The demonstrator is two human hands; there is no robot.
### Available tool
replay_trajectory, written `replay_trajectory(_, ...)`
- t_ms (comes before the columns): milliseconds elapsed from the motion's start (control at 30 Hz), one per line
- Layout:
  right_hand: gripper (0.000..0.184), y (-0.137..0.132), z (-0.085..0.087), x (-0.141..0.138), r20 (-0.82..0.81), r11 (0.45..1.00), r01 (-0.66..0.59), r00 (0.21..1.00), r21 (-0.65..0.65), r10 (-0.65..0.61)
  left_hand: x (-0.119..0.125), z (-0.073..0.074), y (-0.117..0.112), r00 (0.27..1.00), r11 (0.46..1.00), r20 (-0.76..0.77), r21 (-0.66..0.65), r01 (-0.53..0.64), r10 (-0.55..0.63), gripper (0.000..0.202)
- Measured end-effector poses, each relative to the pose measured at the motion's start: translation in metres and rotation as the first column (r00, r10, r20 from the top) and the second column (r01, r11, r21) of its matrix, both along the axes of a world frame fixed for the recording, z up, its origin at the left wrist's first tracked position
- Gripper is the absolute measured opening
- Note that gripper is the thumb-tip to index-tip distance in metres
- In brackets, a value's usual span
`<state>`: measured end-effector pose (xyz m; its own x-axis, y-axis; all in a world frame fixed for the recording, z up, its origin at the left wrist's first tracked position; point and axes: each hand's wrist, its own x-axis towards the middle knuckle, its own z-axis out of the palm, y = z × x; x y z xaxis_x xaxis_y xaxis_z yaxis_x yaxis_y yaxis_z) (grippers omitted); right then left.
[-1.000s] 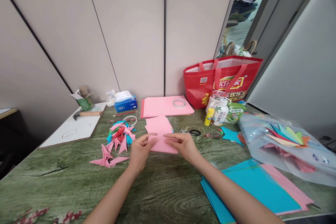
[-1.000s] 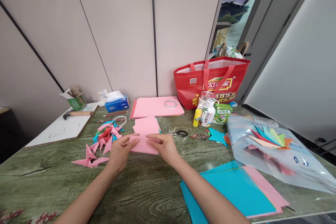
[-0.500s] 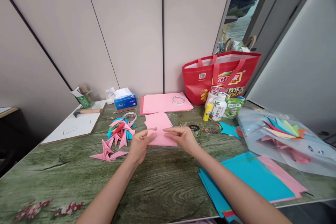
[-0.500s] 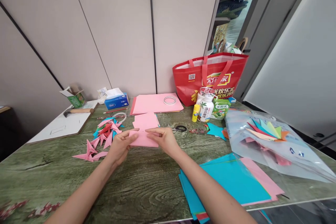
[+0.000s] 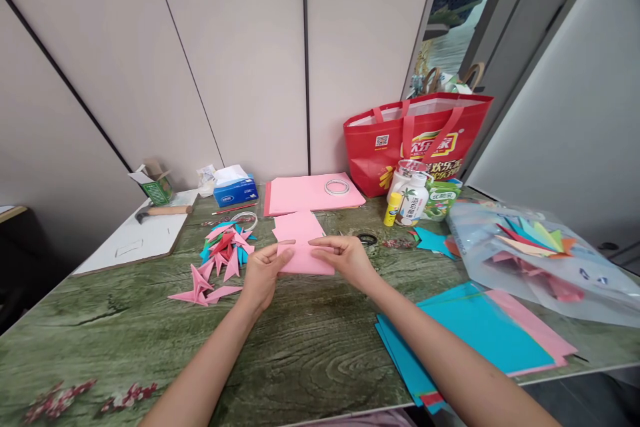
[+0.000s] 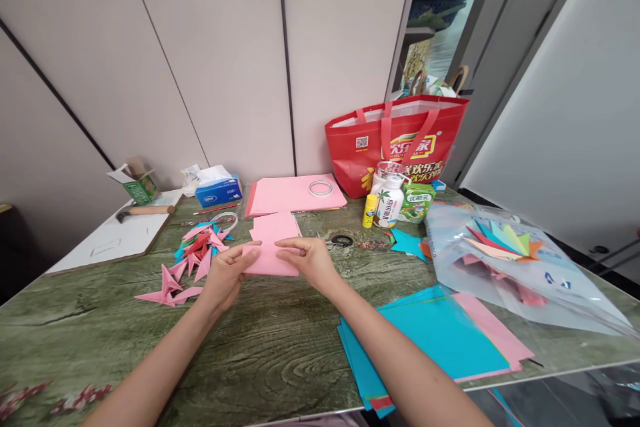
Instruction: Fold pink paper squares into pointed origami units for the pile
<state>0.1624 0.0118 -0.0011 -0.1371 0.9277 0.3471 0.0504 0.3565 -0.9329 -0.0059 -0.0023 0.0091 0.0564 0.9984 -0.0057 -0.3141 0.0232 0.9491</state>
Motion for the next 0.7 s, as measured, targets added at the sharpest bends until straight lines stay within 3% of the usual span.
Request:
replay_trajectory(200,0.02,0.0,0.0,0.0,-0.009,0.999,-0.006,1.0,-0.036,0.005,0.001,0.0,0.0,1.0,0.999,-0.003,0.039,-0.006,0.006,0.029)
replay_trajectory(433,0.017,0.0,0.002,0.002,0.057,1.0,0.011,0.998,0.01,-0.012,0.002,0.002,0.0,1.0,0.999,-0.03,0.04,0.006,-0.005,0.027)
replay_trajectory(700,0.018,0.003,-0.002,0.007,0.17,0.997,-0.063,0.984,0.046,0.054,-0.009,-0.002,0.007,0.944,0.99,-0.323,0.093,0.102,-0.068,0.029)
